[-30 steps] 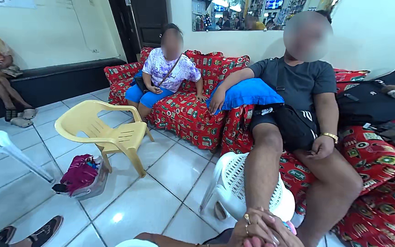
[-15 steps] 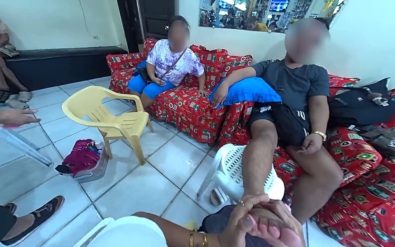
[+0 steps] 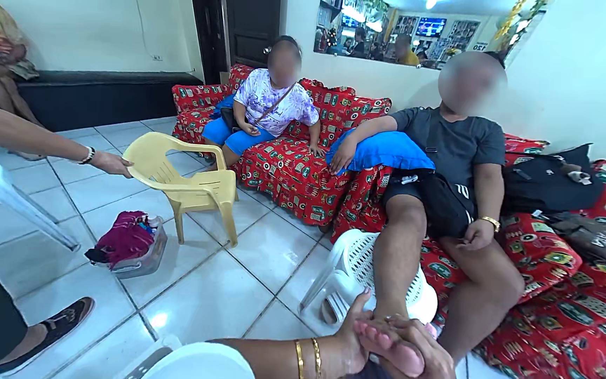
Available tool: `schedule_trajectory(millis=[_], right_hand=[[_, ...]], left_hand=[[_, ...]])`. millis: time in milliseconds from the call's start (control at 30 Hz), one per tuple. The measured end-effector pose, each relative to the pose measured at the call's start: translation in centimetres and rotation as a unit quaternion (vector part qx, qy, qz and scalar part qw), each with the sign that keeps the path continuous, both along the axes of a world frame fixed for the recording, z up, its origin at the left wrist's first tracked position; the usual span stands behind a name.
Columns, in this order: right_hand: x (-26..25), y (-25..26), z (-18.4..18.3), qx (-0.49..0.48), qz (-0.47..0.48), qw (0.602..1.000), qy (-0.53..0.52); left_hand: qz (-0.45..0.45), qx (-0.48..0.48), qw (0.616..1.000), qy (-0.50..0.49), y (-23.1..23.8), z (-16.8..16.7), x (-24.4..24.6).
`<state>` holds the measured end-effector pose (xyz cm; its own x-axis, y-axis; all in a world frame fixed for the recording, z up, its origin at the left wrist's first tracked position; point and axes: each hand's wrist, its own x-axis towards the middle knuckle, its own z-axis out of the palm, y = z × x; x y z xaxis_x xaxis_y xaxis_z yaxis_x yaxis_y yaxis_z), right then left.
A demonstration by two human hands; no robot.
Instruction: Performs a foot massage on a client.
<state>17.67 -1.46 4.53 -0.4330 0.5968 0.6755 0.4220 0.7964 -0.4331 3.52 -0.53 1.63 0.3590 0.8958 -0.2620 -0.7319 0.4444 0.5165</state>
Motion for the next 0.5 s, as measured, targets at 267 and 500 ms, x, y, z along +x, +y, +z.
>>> schedule_trajectory(millis=[267, 500], right_hand=[[-1.3, 0.9, 0.0, 0.007, 0.001, 0.997, 0.081], [-1.8, 0.3, -0.2, 0.000, -0.043, 0.983, 0.179]], left_hand=[[-0.027, 0.128, 0.991, 0.021, 0.9, -1.6, 0.7], [-0.072, 0.199, 0.976, 0.042, 2.2, -4.0, 2.3]])
